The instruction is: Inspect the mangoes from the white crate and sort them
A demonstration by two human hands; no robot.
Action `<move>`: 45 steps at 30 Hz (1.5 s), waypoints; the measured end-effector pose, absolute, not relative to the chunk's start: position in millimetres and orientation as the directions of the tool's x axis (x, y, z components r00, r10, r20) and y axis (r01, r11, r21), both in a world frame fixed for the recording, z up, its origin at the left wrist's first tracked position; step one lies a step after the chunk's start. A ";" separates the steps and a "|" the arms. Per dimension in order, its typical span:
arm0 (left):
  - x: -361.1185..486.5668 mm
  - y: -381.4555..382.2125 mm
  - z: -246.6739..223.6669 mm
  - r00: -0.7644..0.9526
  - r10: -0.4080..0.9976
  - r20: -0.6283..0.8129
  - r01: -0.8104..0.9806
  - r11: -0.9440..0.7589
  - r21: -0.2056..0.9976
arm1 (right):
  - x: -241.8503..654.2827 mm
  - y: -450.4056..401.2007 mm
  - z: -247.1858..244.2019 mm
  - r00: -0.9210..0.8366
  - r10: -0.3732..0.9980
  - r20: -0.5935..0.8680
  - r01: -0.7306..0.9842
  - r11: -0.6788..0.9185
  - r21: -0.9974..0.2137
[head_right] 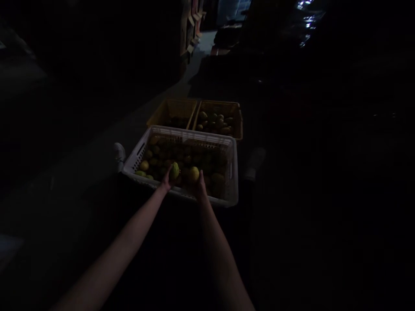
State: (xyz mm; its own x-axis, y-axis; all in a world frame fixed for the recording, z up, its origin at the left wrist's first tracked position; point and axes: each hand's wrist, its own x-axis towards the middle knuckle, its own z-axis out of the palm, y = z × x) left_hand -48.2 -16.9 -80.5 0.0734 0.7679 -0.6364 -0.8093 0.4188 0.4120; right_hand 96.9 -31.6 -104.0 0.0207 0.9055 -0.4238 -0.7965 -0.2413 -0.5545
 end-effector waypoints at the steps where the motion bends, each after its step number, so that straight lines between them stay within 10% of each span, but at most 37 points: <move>1: -48.1 -16.8 -79.6 0.070 0.767 -0.638 -0.813 0.415 0.410 | 96.9 -30.6 -104.0 0.022 0.896 -0.443 -0.800 -0.250 -0.546; 45: -50.4 -19.1 -77.8 0.139 0.783 -0.606 -0.868 0.391 0.307 | 98.3 -35.3 -90.0 -0.020 0.857 -0.515 -0.842 -0.292 -0.454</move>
